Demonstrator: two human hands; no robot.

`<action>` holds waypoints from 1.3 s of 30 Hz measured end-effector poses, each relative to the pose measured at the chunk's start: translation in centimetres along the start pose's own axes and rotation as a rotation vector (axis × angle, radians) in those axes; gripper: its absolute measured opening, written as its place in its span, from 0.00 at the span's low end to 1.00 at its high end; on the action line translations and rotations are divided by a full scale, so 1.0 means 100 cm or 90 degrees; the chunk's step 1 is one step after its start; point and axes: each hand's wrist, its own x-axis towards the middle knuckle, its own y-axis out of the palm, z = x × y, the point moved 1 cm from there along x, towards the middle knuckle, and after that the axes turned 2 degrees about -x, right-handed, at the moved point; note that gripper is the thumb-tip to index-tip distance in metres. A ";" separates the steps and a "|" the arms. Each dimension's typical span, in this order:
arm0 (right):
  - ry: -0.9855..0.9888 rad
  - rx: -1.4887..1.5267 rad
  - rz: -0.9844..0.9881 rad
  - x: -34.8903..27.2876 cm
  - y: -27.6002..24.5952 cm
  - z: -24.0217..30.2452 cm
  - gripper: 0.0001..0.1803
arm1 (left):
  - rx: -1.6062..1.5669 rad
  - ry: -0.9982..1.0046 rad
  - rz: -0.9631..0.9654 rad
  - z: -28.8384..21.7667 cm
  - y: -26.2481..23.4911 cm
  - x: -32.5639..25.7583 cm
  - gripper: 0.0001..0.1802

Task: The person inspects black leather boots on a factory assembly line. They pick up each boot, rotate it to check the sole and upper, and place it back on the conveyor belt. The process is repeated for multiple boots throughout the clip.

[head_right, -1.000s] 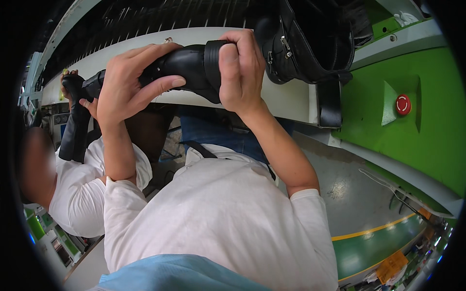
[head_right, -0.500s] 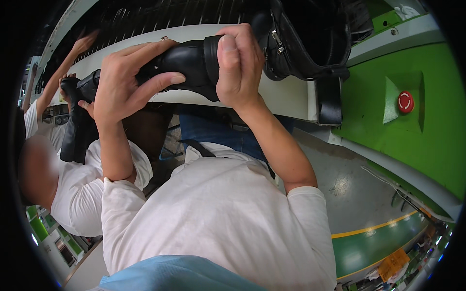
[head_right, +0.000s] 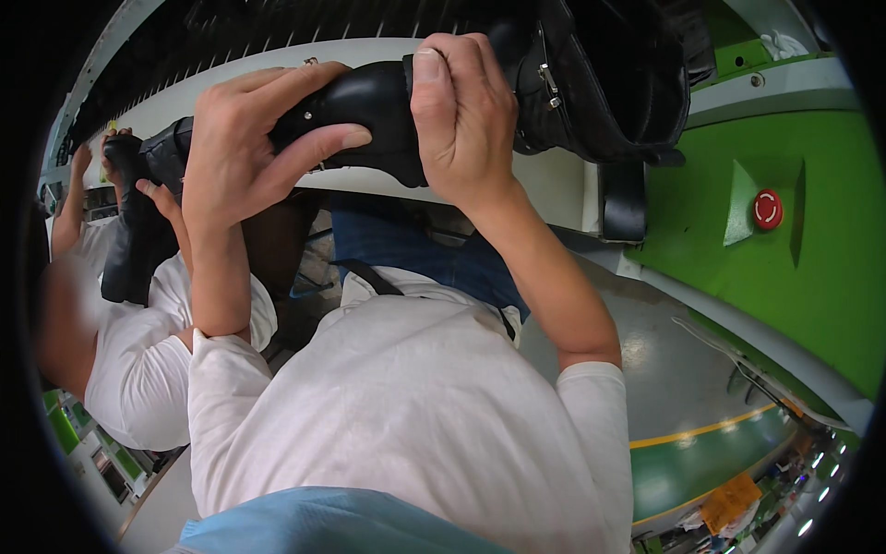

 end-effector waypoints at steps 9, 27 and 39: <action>-0.018 0.058 0.007 -0.006 0.002 0.002 0.17 | 0.007 -0.003 -0.042 -0.006 0.002 -0.013 0.29; 0.167 0.106 0.215 -0.090 0.012 -0.019 0.60 | -0.114 -0.095 -0.188 -0.014 0.037 -0.067 0.70; -0.042 -0.076 0.215 -0.086 -0.019 -0.016 0.26 | -0.301 -0.122 -0.292 0.022 0.142 -0.117 0.39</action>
